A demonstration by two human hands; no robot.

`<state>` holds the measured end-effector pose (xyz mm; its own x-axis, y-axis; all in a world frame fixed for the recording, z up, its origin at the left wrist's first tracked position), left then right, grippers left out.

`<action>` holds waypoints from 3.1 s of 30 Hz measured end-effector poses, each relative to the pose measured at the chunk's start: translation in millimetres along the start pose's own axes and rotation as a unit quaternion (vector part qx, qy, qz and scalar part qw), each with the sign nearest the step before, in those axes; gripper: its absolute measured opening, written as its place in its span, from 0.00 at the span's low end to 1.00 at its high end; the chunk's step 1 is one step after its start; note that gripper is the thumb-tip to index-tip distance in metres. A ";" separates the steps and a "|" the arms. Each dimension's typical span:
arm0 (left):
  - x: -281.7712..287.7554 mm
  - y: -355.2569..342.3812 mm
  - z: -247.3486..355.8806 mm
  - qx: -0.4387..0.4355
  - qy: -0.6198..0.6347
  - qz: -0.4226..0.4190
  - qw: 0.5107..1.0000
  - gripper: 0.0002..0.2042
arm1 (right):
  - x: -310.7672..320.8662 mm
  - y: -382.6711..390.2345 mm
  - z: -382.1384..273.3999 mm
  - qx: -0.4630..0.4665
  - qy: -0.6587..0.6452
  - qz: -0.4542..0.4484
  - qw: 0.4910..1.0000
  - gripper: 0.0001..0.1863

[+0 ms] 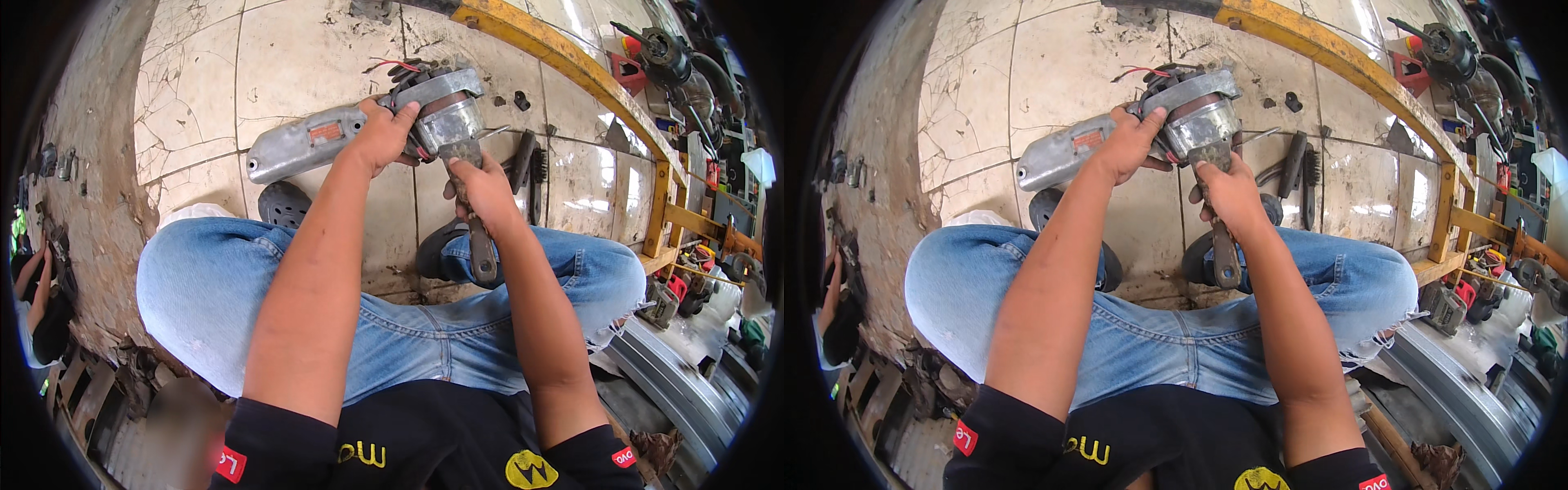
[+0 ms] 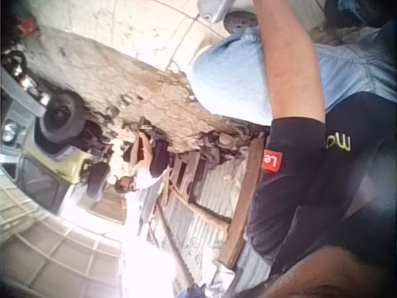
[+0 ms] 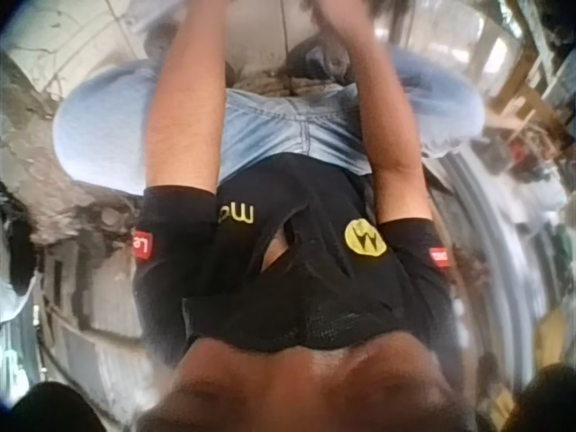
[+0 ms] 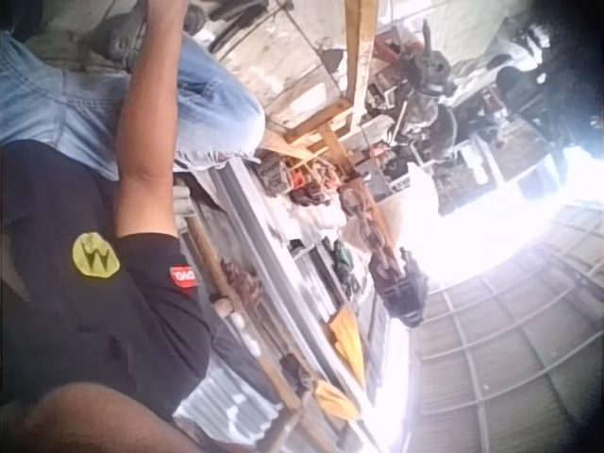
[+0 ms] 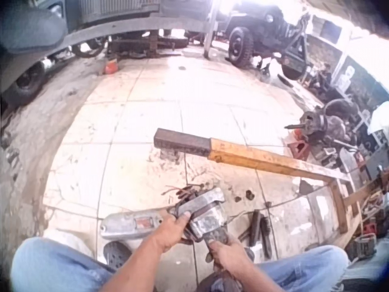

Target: The person sits on the floor and uses a metal file to scrape and clean the surface of a small electric motor held in their left hand. They repeatedly rotate the motor and file different areas of its cylindrical housing.

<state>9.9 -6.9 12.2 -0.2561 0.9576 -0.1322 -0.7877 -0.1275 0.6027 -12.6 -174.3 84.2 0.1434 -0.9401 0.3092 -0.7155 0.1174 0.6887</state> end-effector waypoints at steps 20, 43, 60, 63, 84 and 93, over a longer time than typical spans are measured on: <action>4.3 -0.7 0.0 0.031 0.016 -0.009 0.999 0.37 | -7.1 -0.5 -10.2 0.017 -0.006 0.004 1.000 0.15; 0.3 3.9 7.5 0.029 0.010 -0.024 0.999 0.39 | -2.1 -1.9 -4.6 0.039 -0.077 -0.006 0.996 0.15; 3.4 -0.5 4.1 0.029 0.015 -0.014 0.999 0.39 | -7.8 1.5 -9.0 0.032 -0.063 0.011 0.997 0.17; 3.9 -2.9 1.2 0.042 0.023 -0.030 0.998 0.39 | -6.4 -0.7 5.4 0.026 -0.100 0.006 0.995 0.17; 2.4 1.4 5.7 0.023 0.023 -0.011 0.999 0.38 | -5.0 -5.3 -2.5 0.022 -0.069 0.006 0.997 0.16; 4.5 -2.0 3.9 0.026 0.023 -0.025 0.999 0.39 | -3.7 -5.1 -4.9 0.021 -0.077 -0.002 0.997 0.16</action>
<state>12.6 -1.3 13.5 -0.2435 0.9494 -0.1984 -0.7702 -0.0649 0.6345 -6.0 -169.8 82.8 0.0427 -0.9789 0.1998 -0.7439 0.1024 0.6604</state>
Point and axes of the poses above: each hand's wrist, its own y-axis away from the middle knuckle, its own x-axis out of the back of the hand, z = x × y, the point moved 1 cm from there along -y, towards the middle knuckle, and after that the axes turned 11 degrees about z, right-handed, at the moved point
